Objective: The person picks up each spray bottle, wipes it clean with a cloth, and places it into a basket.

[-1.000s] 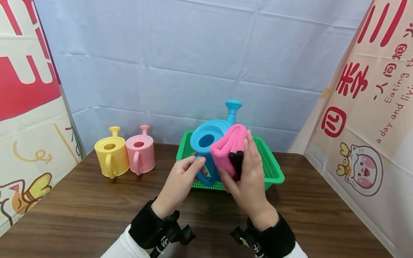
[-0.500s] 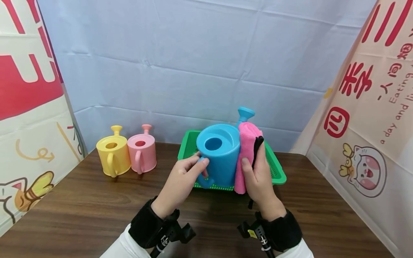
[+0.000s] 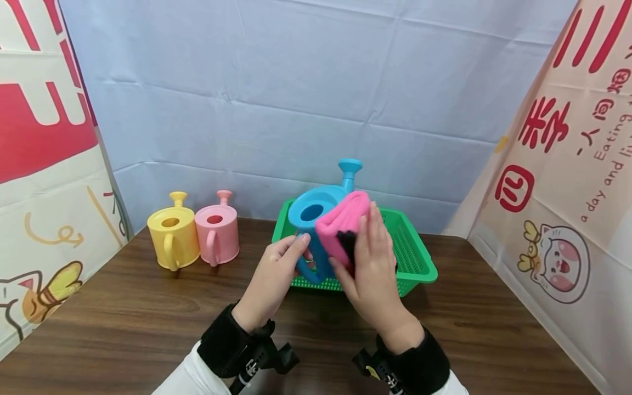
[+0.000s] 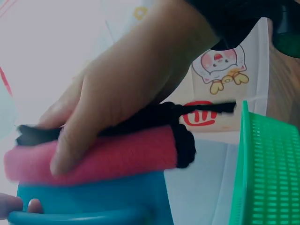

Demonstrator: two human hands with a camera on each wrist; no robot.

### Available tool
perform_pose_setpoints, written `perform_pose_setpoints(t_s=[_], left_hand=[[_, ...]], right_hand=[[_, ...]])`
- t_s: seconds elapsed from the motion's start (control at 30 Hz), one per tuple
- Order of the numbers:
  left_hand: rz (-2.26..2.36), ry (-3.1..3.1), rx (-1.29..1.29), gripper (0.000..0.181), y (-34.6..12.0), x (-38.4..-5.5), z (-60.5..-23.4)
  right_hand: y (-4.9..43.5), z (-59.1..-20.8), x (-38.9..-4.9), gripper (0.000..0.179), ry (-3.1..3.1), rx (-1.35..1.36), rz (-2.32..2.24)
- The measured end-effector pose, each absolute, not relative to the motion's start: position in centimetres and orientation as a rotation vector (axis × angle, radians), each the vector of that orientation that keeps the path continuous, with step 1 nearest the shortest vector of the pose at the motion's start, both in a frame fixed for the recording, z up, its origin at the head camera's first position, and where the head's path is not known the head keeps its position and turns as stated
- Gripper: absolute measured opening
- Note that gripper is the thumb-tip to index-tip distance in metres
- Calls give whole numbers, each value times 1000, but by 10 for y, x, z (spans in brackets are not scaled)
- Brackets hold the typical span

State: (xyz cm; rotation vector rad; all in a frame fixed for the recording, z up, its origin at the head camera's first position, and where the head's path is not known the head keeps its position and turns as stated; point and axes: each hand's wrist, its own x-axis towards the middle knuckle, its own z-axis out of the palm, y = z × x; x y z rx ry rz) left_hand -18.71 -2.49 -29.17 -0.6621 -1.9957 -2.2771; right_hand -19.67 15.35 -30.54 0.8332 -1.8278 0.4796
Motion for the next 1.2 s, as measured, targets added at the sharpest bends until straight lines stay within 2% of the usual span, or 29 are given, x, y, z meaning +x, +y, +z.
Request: perform_pose_setpoints(t_s=[0.13,0.3,0.63,0.83,1.13,1.2], left_hand=[[-2356,-1913,-656,37,-24,-187,-290],[-2314,-1943,-670,37,-24,-185,-287],[-2022,-2108,-755,32,-26,-178,-290],[-1958,-2086,-834,36,-26,-180,-290],[-1852,-2031,-868,19,-29,-181,-289],[-1795,-2022,-863,17,-28,-182,-289]], right_hand=[[144,-308,-194,65,-1756,880,302],[145,-305,-195,64,-1706,890,349],[172,-301,-200,70,-1798,753,941],[183,-299,-199,64,-1868,758,1140],[181,-301,-197,55,-1839,812,1093],[181,-301,-195,62,-1827,827,1091]])
